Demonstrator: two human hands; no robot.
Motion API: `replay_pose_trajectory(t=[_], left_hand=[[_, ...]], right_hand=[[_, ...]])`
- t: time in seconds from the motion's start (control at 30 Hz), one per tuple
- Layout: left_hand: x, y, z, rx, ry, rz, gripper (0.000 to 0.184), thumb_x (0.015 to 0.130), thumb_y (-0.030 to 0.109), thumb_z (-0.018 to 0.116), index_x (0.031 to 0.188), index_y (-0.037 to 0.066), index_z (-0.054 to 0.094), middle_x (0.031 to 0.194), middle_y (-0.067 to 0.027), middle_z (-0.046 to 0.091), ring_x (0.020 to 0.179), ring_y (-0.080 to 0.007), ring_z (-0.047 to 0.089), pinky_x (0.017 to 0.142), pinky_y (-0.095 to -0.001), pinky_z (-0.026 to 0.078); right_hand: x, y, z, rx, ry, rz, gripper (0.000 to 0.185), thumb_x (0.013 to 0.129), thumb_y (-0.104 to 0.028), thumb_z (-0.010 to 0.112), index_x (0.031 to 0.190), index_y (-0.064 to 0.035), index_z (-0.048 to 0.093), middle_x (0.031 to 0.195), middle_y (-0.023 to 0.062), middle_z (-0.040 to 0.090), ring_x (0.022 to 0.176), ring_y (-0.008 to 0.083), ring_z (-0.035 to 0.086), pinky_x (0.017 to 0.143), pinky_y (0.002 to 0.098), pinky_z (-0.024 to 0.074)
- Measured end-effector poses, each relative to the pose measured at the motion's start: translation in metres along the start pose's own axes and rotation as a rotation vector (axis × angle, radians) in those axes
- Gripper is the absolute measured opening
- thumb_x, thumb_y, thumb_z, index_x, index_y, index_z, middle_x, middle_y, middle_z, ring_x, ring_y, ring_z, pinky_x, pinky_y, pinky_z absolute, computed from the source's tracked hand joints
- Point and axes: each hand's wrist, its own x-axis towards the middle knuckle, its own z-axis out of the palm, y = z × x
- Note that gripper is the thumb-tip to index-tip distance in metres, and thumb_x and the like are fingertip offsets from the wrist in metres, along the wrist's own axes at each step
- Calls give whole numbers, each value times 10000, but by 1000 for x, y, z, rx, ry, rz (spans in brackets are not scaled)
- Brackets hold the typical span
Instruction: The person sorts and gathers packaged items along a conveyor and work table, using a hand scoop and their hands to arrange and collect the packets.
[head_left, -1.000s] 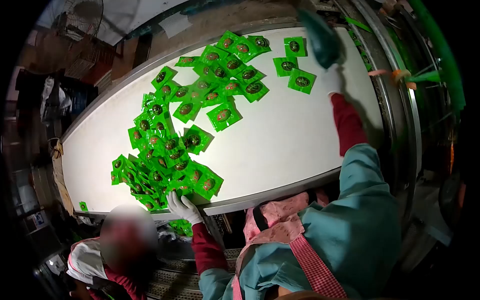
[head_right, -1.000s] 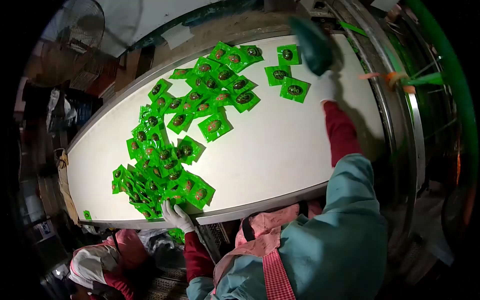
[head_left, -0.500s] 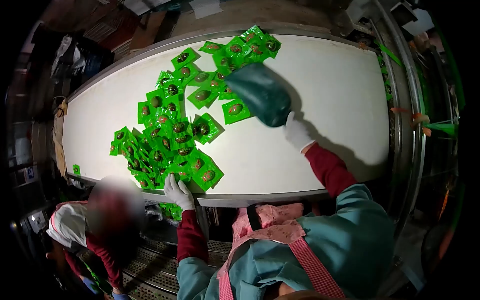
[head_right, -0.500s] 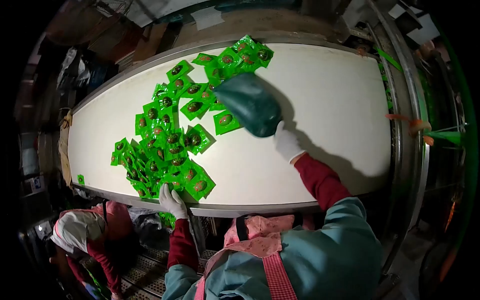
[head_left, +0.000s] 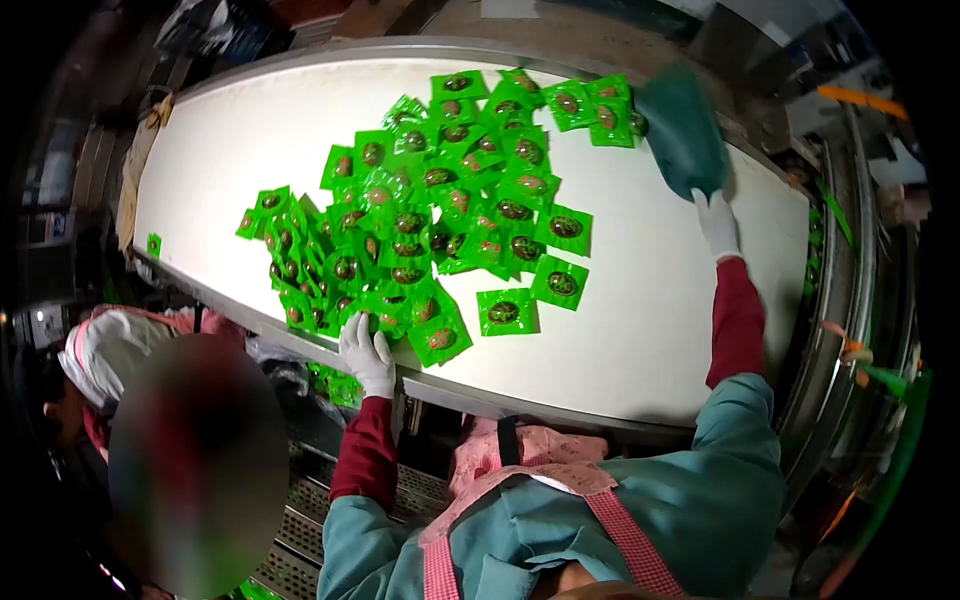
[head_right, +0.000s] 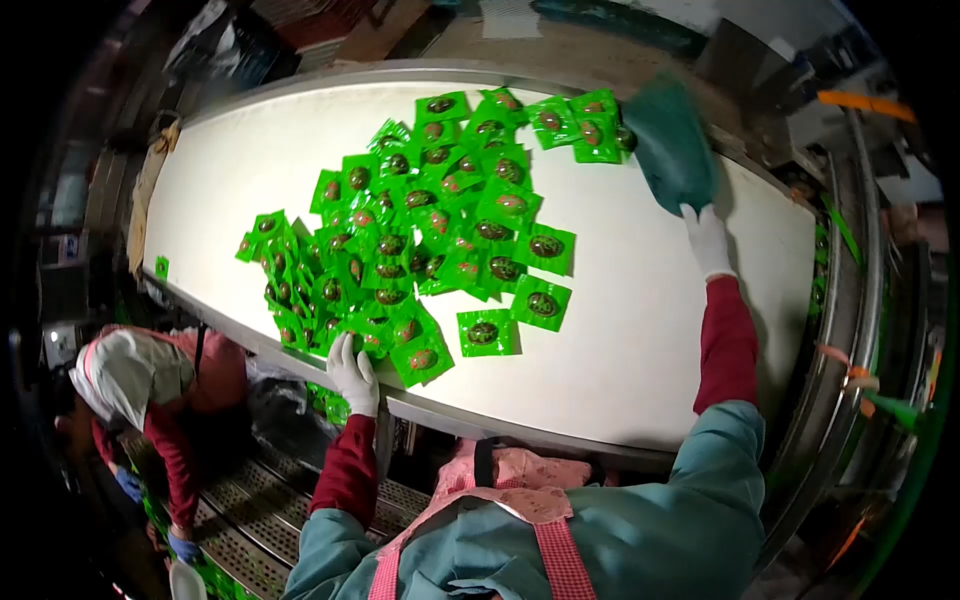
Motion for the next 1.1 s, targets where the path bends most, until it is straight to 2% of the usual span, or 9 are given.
replay_pose_trajectory(t=[0.2, 0.27, 0.3, 0.43, 0.7, 0.77, 0.87, 0.97, 1.1], left_hand=[[0, -1, -1, -20, 7, -54, 441, 870, 212, 548, 1266, 24, 497, 1271, -166, 514, 1195, -353, 459, 1060, -486, 309], [0, 0, -3, -44, 20, -69, 461, 858, 210, 567, 1272, 21, 491, 1290, -158, 502, 1211, -353, 444, 1060, -485, 313], [-3, -4, -1, -39, 42, -71, 485, 850, 210, 582, 1282, 16, 480, 1307, -164, 490, 1214, -362, 439, 1058, -487, 318], [-3, -5, 1, -46, 76, -95, 537, 846, 231, 597, 1309, 4, 450, 1345, -174, 459, 1238, -378, 418, 1062, -486, 315], [-4, -5, 3, -60, 68, -133, 695, 837, 341, 637, 1380, 5, 363, 1395, -178, 412, 1277, -398, 372, 1073, -478, 293], [-4, -11, 9, -78, 91, -123, 724, 825, 396, 641, 1382, 22, 369, 1391, -164, 423, 1279, -393, 368, 1067, -488, 290], [1, -11, 8, -56, 163, -110, 717, 822, 404, 640, 1382, 40, 380, 1387, -161, 428, 1277, -397, 368, 1059, -506, 285], [19, -7, 6, -164, 296, -118, 678, 832, 405, 630, 1365, 46, 413, 1376, -177, 432, 1269, -412, 369, 1057, -508, 288], [61, -24, 13, -303, 172, -132, 654, 845, 432, 626, 1352, 61, 444, 1385, -213, 421, 1252, -419, 390, 1057, -474, 320]], right_hand=[[46, -115, 71, 116, -239, -468, 554, 923, -471, 522, 903, 79, 585, 823, 301, 621, 810, 481, 584, 732, 518, 464], [32, -174, 73, 149, -556, -160, 581, 917, -493, 522, 887, 82, 597, 829, 300, 615, 815, 457, 584, 749, 498, 459], [25, -185, 84, 147, -576, -178, 581, 917, -493, 522, 887, 82, 597, 829, 300, 615, 815, 457, 584, 749, 498, 459], [-19, -217, 119, 71, -580, -517, 639, 917, -539, 491, 849, 83, 615, 797, 299, 626, 810, 468, 601, 734, 488, 470], [-141, -234, 81, -95, -626, -674, 682, 935, -551, 425, 744, 72, 626, 743, 301, 610, 748, 455, 613, 685, 500, 487], [-163, -226, 83, -167, -627, -753, 642, 949, -537, 398, 855, 61, 612, 706, 260, 623, 700, 433, 625, 656, 497, 501], [-212, -218, 59, -351, -390, -822, 311, 934, -314, 492, 989, -8, 496, 664, 143, 646, 561, 356, 633, 482, 468, 500], [-247, -199, 43, -377, -240, -941, 255, 879, -263, 557, 955, -24, 511, 680, 123, 644, 527, 331, 628, 440, 437, 493], [-256, -182, -8, -317, -371, -763, 272, 866, -262, 570, 1020, -42, 531, 737, 133, 636, 653, 350, 652, 538, 448, 499]])
